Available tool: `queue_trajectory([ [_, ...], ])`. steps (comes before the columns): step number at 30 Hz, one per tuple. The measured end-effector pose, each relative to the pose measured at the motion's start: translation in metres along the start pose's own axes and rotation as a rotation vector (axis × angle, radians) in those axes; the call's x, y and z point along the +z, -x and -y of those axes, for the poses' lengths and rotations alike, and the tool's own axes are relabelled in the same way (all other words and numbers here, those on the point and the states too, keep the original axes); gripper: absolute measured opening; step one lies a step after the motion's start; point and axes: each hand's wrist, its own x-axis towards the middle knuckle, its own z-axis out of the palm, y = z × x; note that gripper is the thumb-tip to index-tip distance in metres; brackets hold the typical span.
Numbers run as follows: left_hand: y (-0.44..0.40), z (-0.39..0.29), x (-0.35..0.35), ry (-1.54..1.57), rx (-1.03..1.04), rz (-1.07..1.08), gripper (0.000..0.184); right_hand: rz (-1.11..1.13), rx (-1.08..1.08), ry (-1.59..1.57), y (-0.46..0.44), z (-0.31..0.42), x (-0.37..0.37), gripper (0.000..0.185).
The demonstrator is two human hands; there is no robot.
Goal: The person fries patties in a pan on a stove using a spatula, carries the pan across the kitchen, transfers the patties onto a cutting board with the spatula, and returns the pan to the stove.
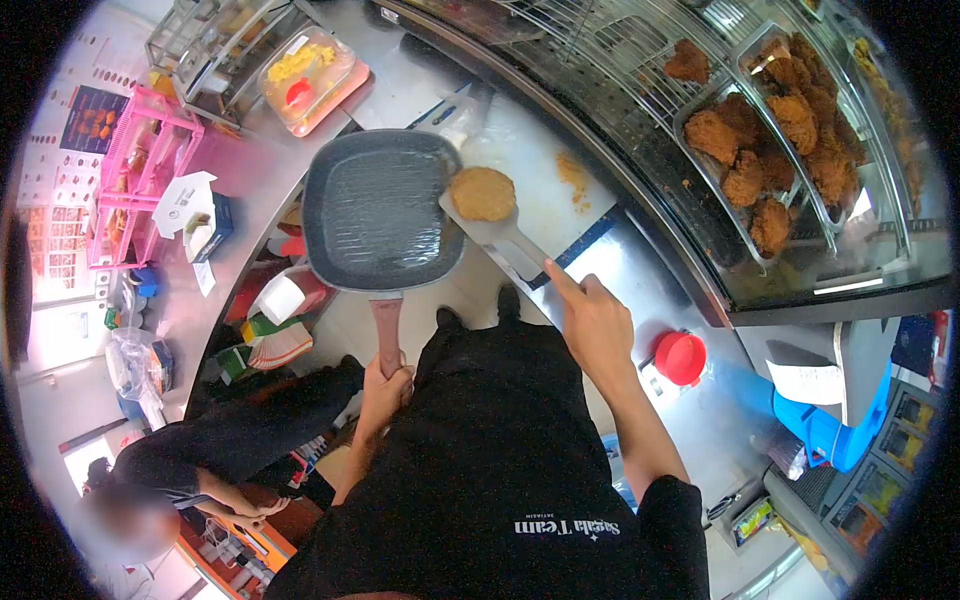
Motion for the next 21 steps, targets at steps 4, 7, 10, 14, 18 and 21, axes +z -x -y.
queue_trajectory([
  [4,0.009,0.005,-0.010,-0.013,-0.025,-0.130,0.014,0.107,0.043,0.072,0.009,-0.020,-0.006,0.047],
  [7,0.012,0.008,-0.020,-0.033,0.007,-0.127,0.013,0.112,0.051,0.117,-0.006,-0.024,0.000,0.048],
  [10,0.016,0.012,-0.017,0.028,0.013,-0.136,0.013,0.155,0.049,0.098,-0.014,-0.024,-0.004,0.050],
  [14,0.019,0.016,-0.011,0.078,0.007,-0.109,0.014,0.252,0.063,0.156,0.013,-0.023,-0.041,0.046],
  [18,0.026,0.011,-0.005,0.092,-0.023,-0.100,0.014,0.201,0.105,0.148,0.019,-0.025,-0.055,0.041],
  [21,0.030,0.014,-0.005,0.089,-0.014,-0.071,0.013,0.027,0.062,0.109,-0.002,-0.025,-0.025,0.042],
])
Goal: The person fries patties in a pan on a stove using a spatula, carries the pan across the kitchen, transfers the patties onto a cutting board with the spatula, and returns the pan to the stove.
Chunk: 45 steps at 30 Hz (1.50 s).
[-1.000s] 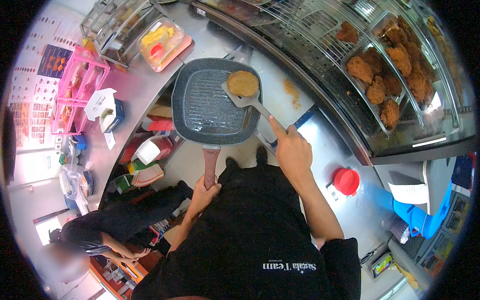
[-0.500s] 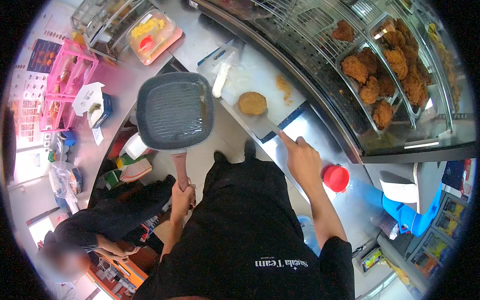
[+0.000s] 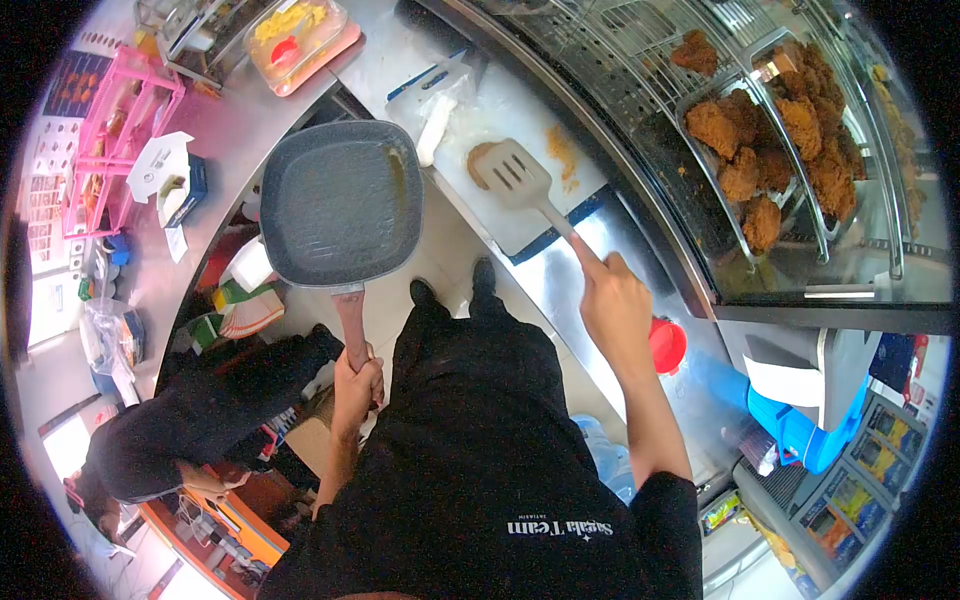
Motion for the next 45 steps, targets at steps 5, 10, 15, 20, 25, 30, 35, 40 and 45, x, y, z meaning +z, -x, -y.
queue_trajectory([
  [5,0.010,0.006,-0.003,-0.009,-0.008,0.001,0.014,0.059,-0.022,0.014,-0.020,0.007,0.036,0.047],
  [10,0.026,0.024,-0.017,0.003,0.023,0.022,0.015,0.109,-0.041,0.002,-0.029,0.007,0.036,0.047],
  [15,0.055,0.043,-0.039,0.028,0.092,0.066,0.016,0.128,-0.108,0.081,-0.039,0.010,0.036,0.044],
  [20,0.091,0.074,-0.065,0.093,0.131,0.133,0.014,0.103,-0.040,-0.187,-0.027,-0.007,0.014,0.041],
  [25,0.141,0.099,-0.095,0.016,0.119,0.223,0.014,-0.054,0.272,-0.901,0.105,0.017,-0.036,0.045],
  [30,0.174,0.117,-0.103,-0.112,0.090,0.390,0.013,-0.372,0.277,-1.082,0.256,0.014,-0.076,0.047],
  [35,0.197,0.159,-0.087,-0.281,0.079,0.707,0.015,-0.678,0.415,-0.981,0.436,0.018,-0.088,0.047],
  [40,0.250,0.206,-0.049,-0.537,0.024,1.031,0.016,-0.947,0.704,-0.808,0.656,0.041,-0.065,0.046],
  [45,0.347,0.290,-0.012,-0.766,-0.068,1.310,0.016,-1.189,1.060,-0.705,0.897,0.122,-0.014,0.046],
])
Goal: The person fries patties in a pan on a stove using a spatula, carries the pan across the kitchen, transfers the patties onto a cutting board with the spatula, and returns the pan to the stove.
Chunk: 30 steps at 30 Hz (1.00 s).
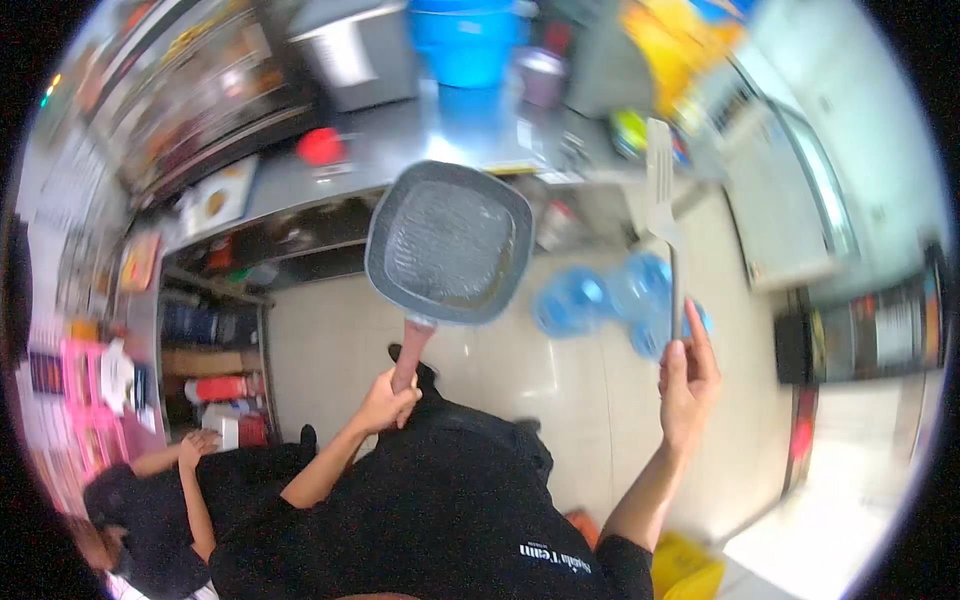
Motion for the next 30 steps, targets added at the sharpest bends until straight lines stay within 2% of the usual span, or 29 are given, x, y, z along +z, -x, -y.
queue_trajectory([
  [5,-0.037,-0.001,0.161,-0.113,-0.123,0.269,0.017,-0.386,0.282,-0.034,0.118,-0.069,-0.166,0.046],
  [7,-0.054,-0.002,0.229,-0.151,-0.149,0.390,0.017,-0.518,0.405,-0.197,0.172,-0.089,-0.218,0.046],
  [8,-0.064,0.000,0.259,-0.197,-0.138,0.442,0.016,-0.580,0.433,-0.324,0.193,-0.094,-0.235,0.046],
  [13,-0.123,0.000,0.392,-0.386,-0.154,0.661,0.014,-0.922,0.458,-0.447,0.228,-0.122,-0.275,0.045],
  [18,-0.180,0.019,0.535,-0.547,-0.114,0.775,0.014,-1.120,0.470,-0.643,0.194,-0.181,-0.323,0.040],
  [20,-0.210,0.039,0.593,-0.561,-0.112,0.795,0.013,-1.285,0.426,-0.689,0.165,-0.208,-0.350,0.030],
  [22,-0.244,0.060,0.648,-0.479,-0.162,0.856,0.013,-1.425,0.380,-0.747,0.141,-0.232,-0.387,0.023],
  [24,-0.276,0.065,0.715,-0.391,-0.251,0.908,0.013,-1.513,0.268,-0.972,0.125,-0.260,-0.436,0.016],
  [27,-0.318,0.054,0.801,-0.262,-0.454,0.884,0.013,-1.575,0.139,-1.193,0.086,-0.293,-0.501,0.012],
  [28,-0.332,0.052,0.827,-0.249,-0.463,0.893,0.014,-1.587,0.104,-1.253,0.070,-0.301,-0.524,0.011],
  [30,-0.342,0.056,0.858,-0.249,-0.486,0.895,0.014,-1.618,0.086,-1.224,0.062,-0.310,-0.556,0.012],
])
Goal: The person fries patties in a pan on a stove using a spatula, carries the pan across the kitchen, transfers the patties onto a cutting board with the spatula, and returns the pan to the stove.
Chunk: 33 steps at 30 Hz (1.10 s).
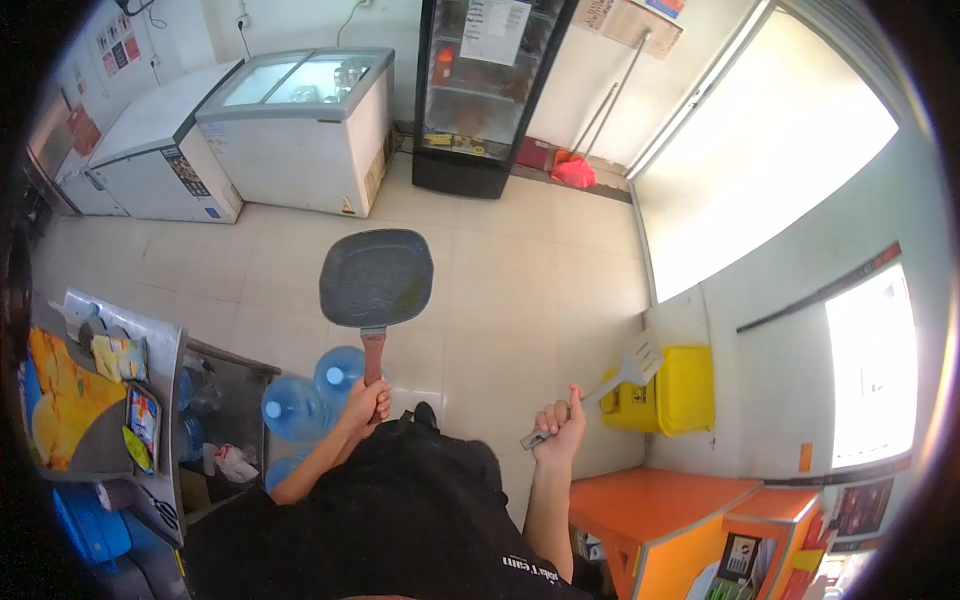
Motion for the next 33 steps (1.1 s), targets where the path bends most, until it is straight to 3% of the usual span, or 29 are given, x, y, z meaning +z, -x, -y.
queue_trajectory([
  [5,-0.069,-0.077,0.002,0.062,-0.022,0.002,0.014,-0.050,-0.107,0.279,-0.095,-0.050,0.062,0.014],
  [8,-0.111,-0.121,-0.003,0.087,-0.036,-0.034,0.013,-0.066,-0.027,0.403,-0.166,-0.089,0.106,0.016],
  [11,-0.140,-0.152,-0.010,0.072,-0.028,-0.128,0.010,0.105,0.105,0.612,-0.239,-0.137,0.154,0.015],
  [14,-0.181,-0.190,-0.033,-0.221,-0.011,-0.226,0.018,0.375,0.254,0.739,-0.318,-0.206,0.229,0.016],
  [16,-0.210,-0.205,-0.048,-0.142,0.072,-0.291,0.025,0.494,0.340,0.826,-0.354,-0.258,0.287,0.018],
  [18,-0.209,-0.246,-0.042,0.043,0.070,-0.412,0.022,0.574,0.414,0.888,-0.359,-0.310,0.358,0.021],
  [20,-0.218,-0.262,-0.053,0.169,0.268,-0.469,0.023,0.781,0.480,0.991,-0.356,-0.355,0.407,0.023],
  [24,-0.231,-0.298,-0.083,0.372,0.378,-0.648,0.014,1.162,0.624,1.184,-0.352,-0.443,0.488,0.024],
  [30,-0.237,-0.353,-0.188,0.402,0.495,-0.868,0.010,1.467,0.698,1.309,-0.311,-0.604,0.586,0.027],
  [33,-0.245,-0.397,-0.250,0.401,0.552,-0.937,0.010,1.605,0.609,1.396,-0.285,-0.661,0.644,0.022],
])
